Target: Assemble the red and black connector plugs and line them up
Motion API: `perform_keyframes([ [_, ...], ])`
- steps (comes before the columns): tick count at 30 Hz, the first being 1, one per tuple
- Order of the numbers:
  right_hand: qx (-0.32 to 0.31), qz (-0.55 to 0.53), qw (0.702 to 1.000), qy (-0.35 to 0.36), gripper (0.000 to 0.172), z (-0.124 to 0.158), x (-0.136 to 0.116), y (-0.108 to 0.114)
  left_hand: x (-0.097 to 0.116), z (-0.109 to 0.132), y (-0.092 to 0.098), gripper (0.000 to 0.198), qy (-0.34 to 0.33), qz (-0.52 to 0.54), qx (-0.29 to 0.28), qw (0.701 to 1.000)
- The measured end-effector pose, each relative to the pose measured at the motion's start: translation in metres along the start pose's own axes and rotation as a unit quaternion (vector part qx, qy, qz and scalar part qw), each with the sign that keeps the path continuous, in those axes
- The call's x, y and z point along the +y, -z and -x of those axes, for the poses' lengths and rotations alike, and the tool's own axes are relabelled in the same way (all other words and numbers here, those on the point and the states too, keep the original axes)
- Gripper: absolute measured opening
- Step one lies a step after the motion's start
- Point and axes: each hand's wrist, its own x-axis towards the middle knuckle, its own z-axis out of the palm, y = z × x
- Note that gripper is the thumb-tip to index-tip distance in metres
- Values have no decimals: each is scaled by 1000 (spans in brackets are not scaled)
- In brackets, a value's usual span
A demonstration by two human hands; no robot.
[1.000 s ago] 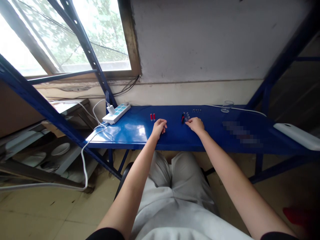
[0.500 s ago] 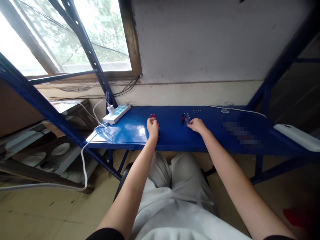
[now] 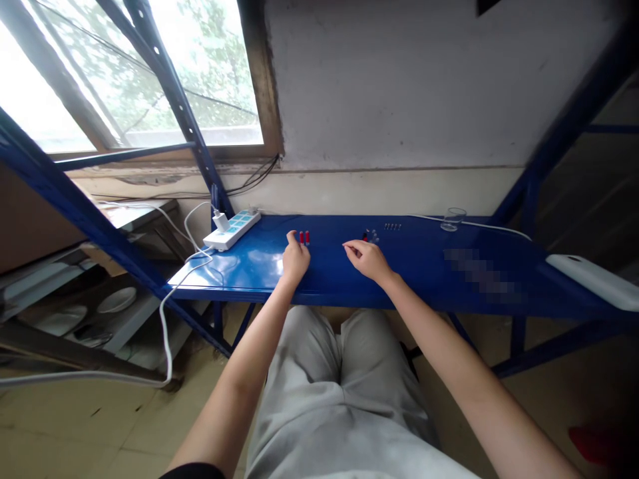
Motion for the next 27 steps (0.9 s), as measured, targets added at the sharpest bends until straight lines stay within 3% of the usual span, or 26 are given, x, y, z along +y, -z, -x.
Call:
perform_keyframes([
  [4, 58, -34, 998, 16, 31, -6, 1, -21, 7, 7, 1, 65, -62, -153, -125, 978],
  [7, 79, -39, 996, -11, 33, -11, 8, -33, 13, 4, -6, 71, -52, -204, -173, 962],
  [15, 78, -37, 996, -37, 30, -6, 18, -44, 14, -23, -23, 76, -3, -227, -204, 952],
  [27, 47, -41, 997, -54, 28, -4, 21, -48, 12, -40, -34, 47, 41, -201, -209, 956],
])
